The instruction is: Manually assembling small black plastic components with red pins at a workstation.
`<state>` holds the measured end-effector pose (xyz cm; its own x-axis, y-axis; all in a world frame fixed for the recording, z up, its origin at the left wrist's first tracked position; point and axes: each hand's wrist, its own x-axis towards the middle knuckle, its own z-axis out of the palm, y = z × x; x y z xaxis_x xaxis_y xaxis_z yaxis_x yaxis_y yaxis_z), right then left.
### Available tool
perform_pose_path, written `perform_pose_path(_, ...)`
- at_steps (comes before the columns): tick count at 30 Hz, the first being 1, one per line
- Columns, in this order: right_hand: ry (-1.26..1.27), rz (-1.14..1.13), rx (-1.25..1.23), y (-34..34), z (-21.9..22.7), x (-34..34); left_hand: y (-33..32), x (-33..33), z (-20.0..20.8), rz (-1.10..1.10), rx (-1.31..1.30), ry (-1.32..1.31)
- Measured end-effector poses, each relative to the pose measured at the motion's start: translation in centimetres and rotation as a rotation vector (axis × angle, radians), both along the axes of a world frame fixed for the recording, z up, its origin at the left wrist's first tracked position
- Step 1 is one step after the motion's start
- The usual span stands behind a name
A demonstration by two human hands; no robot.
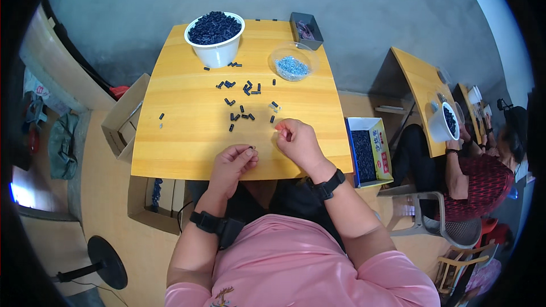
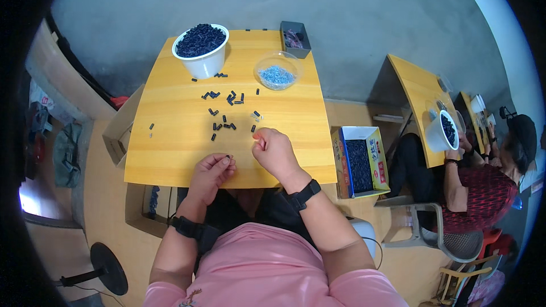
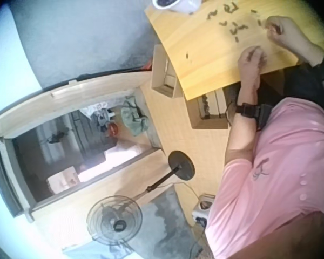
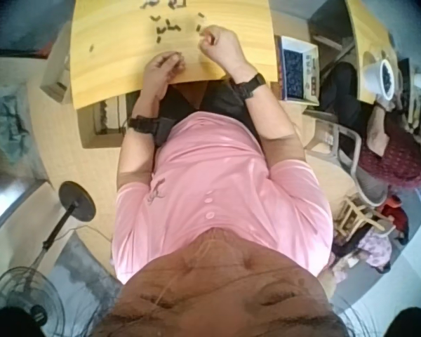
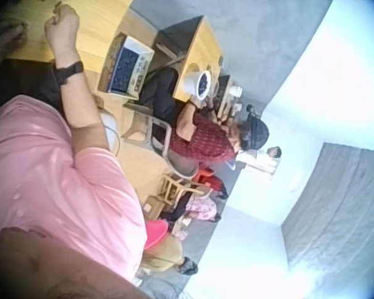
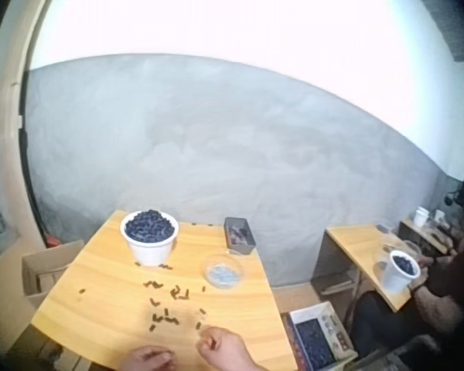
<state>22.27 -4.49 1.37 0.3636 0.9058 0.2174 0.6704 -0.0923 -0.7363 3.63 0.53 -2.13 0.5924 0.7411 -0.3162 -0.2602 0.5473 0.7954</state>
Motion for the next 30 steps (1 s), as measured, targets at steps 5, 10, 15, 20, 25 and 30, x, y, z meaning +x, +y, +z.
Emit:
perform_pose_path(5, 0.299, 0.038, -0.044, -1.6, -0.2, 0.1, -0.2, 0.0, 0.1, 0.002, 0.022, 0.006)
perform_pose_path(10, 0.89, 0.099, -0.119, -1.9, 0.4, 0.1, -0.5, 0.2, 0.3, 0.001, 0.086, 0.07)
perform_pose_path(15, 0.965, 0.121, -0.125, -2.0, 2.0, -0.9, -1.2, 0.4, 0.5, -0.031, 0.202, 0.13)
perform_pose_path(20, 0.883, 0.15, -0.142, -1.8, 0.6, -1.7, -1.2, 0.6, 0.2, -0.031, 0.212, 0.108)
perform_pose_path(25, 0.912, 0.151, -0.16, -1.9, 0.0, -2.3, -1.3, 0.6, 0.2, -0.07, 0.323, 0.11)
perform_pose_path(30, 0.833, 0.155, -0.126, -1.8, -0.5, -2.4, -1.4, 0.6, -0.1, -0.052, 0.341, 0.097)
